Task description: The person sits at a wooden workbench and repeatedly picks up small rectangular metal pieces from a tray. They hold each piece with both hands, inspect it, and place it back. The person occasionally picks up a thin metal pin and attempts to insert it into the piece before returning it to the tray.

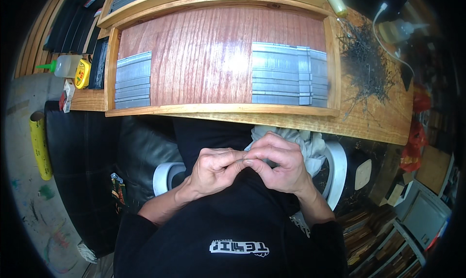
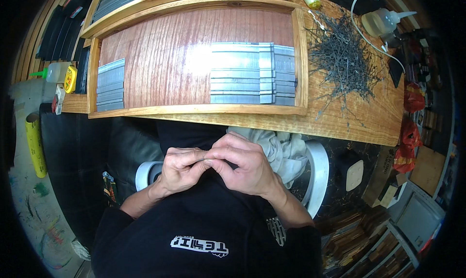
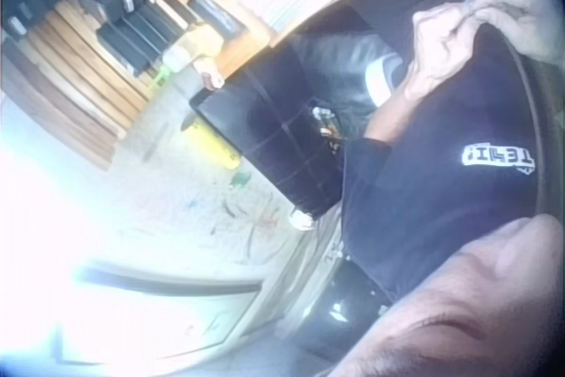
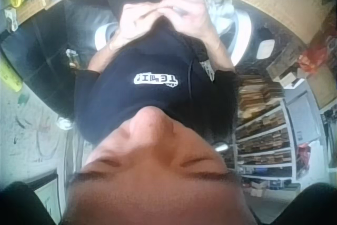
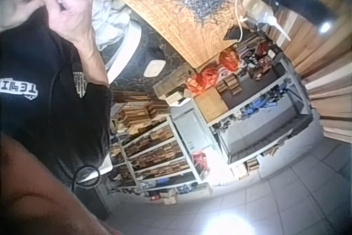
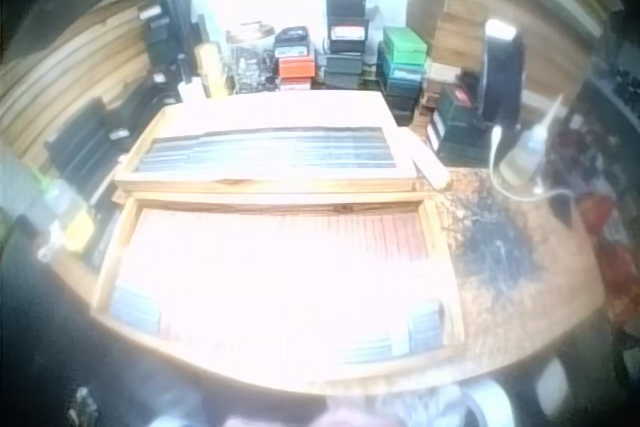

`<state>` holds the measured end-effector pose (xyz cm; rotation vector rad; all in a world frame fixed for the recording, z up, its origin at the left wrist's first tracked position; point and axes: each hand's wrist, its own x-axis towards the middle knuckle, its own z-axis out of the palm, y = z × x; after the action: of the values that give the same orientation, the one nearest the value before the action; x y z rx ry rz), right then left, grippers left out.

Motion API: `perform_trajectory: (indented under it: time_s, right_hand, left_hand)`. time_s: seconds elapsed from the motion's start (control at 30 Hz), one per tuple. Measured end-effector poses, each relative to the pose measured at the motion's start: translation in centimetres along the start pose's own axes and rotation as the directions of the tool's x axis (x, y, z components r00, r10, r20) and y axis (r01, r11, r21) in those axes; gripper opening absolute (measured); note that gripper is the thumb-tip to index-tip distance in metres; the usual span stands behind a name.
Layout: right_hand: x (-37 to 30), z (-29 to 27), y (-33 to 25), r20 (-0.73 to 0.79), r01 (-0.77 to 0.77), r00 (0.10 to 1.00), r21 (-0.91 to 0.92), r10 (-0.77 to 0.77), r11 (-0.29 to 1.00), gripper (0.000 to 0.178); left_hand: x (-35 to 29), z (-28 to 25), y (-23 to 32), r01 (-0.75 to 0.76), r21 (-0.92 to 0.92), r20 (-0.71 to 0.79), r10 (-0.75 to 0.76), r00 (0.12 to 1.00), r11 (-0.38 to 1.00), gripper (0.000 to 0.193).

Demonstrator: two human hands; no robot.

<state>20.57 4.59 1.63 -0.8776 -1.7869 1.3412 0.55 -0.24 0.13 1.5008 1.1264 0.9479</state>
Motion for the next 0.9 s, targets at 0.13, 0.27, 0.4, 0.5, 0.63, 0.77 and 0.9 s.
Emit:
perform_trajectory:
  time_s: [0.13, 0.27, 0.4, 0.5, 0.63, 0.77, 0.9]
  right_hand:
    - [-0.1, 0.1, 0.0, -0.022, 0.007, 1.000, -0.010, -0.007, 1.000, 0.014]
    - [-0.3, -0.2, -0.5, -0.099, -0.043, 0.994, -0.043, 0.039, 0.998, 0.014]
    - [-0.1, -4.3, -3.8, -0.189, -0.057, 0.982, -0.228, 0.013, 0.972, 0.011]
    - [-0.6, -9.8, -7.9, -0.539, -0.198, 0.841, -0.367, -0.035, 0.909, 0.008]
    - [-0.8, -13.4, -9.3, -0.633, -0.306, 0.771, -0.462, -0.068, 0.833, 0.002]
    - [0.1, -7.2, -7.6, -0.202, -0.177, 0.973, -0.352, 0.111, 0.919, 0.007]
    - [0.5, -1.6, -3.5, -0.007, -0.126, 0.992, -0.139, 0.126, 0.982, 0.012]
  left_hand:
    - [0.0, 0.2, 0.0, 0.020, -0.021, -0.026, -0.021, 0.999, 1.000, 0.019]
    - [0.1, 0.4, 0.0, 0.015, -0.052, -0.075, -0.019, 0.997, 0.999, 0.019]
    - [0.1, 0.3, -0.2, -0.008, -0.049, -0.082, 0.004, 0.997, 0.999, 0.017]
    - [0.6, 0.0, -0.1, -0.009, -0.044, -0.024, 0.008, 1.000, 0.999, 0.018]
    - [0.6, 0.1, -0.1, 0.015, -0.067, -0.029, -0.017, 0.999, 0.998, 0.018]
    - [0.4, 0.2, 0.1, 0.006, -0.069, -0.047, -0.009, 0.999, 0.998, 0.020]
    - [0.6, -0.4, 1.0, 0.003, -0.072, 0.014, -0.002, 1.000, 0.997, 0.022]
